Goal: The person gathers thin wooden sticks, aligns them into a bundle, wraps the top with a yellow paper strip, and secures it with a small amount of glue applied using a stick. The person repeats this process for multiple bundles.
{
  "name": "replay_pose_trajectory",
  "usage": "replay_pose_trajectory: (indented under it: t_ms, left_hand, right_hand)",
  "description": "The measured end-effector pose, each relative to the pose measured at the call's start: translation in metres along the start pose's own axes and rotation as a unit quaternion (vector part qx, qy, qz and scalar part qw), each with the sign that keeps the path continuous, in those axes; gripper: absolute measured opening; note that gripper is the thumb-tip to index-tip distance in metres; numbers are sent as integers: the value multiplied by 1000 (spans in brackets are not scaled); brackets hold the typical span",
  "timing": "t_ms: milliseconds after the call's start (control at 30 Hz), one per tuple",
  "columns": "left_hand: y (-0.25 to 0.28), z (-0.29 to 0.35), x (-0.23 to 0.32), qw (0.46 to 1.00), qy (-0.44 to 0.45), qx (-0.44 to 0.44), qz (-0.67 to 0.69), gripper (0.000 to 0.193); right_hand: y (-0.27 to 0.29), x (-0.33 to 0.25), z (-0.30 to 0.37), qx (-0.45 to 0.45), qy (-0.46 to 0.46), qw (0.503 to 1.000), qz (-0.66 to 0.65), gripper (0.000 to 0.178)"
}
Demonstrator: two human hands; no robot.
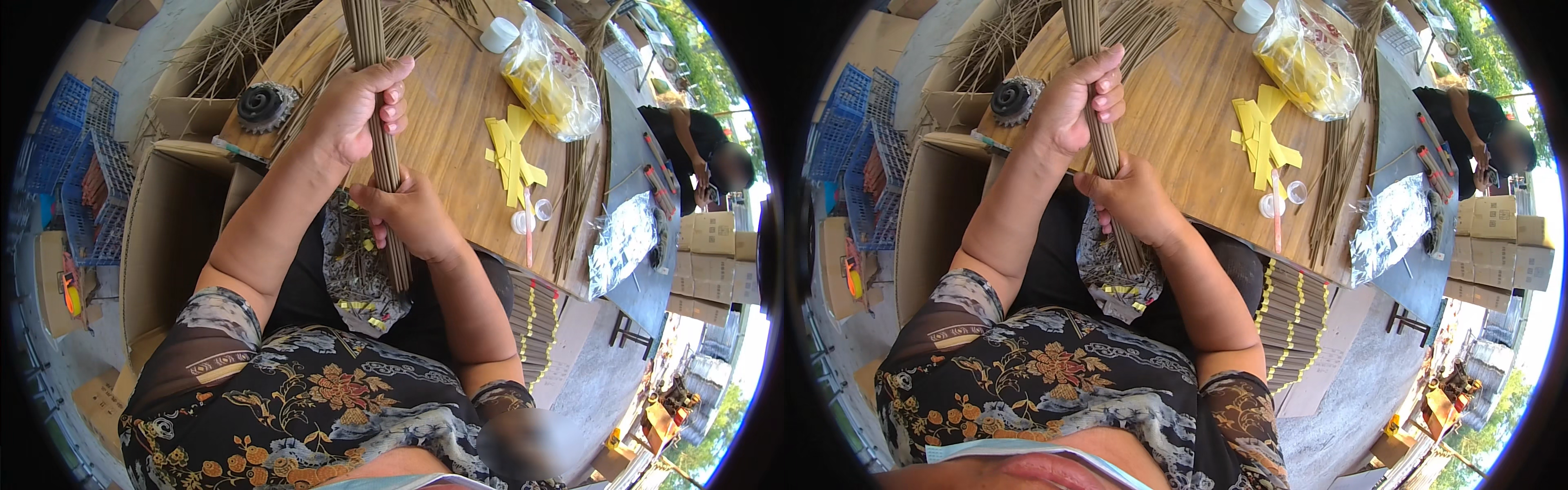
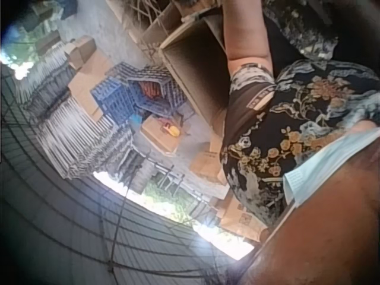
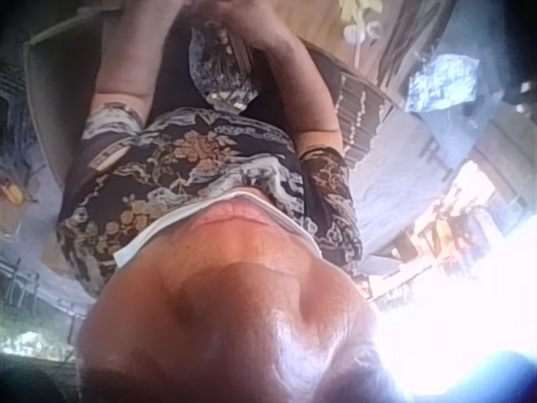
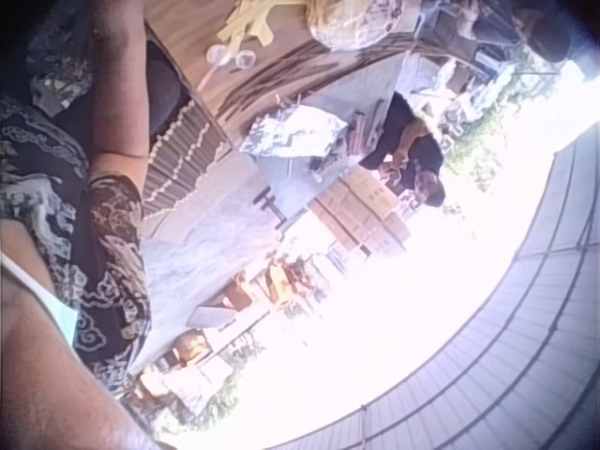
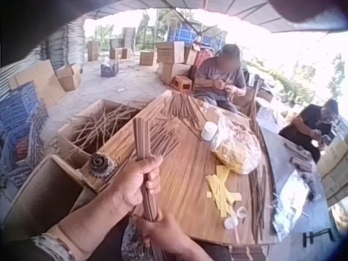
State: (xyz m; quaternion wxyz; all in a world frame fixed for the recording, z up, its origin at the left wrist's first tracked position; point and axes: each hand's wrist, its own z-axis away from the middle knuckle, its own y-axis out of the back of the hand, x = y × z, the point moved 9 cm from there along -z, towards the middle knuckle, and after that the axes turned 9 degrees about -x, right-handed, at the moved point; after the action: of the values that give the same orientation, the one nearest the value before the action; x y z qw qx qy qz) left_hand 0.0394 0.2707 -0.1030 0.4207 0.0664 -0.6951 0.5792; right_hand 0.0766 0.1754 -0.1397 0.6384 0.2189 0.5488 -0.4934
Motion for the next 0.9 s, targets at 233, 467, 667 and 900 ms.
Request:
replay_pose_trajectory:
  t_ms: [233, 467, 667, 900]
  left_hand:
    - [3, 2, 8, 994, -33, 78, -64, 21]
    - [3, -5, 3, 998, -14, -48, 33, 19]
    - [-7, 2, -4, 999, 8, -15, -28, 24]
    - [-15, 19, -3, 992, 12, -100, 75, 28]
  right_hand:
    - [17, -2, -5, 119, 21, 976, 182, 23]
    - [-7, 2, 0, -52, -24, 994, -91, 21]
    - [19, -2, 2, 128, -4, 978, 165, 18]
    - [-13, -2, 7, -63, -18, 998, -16, 21]
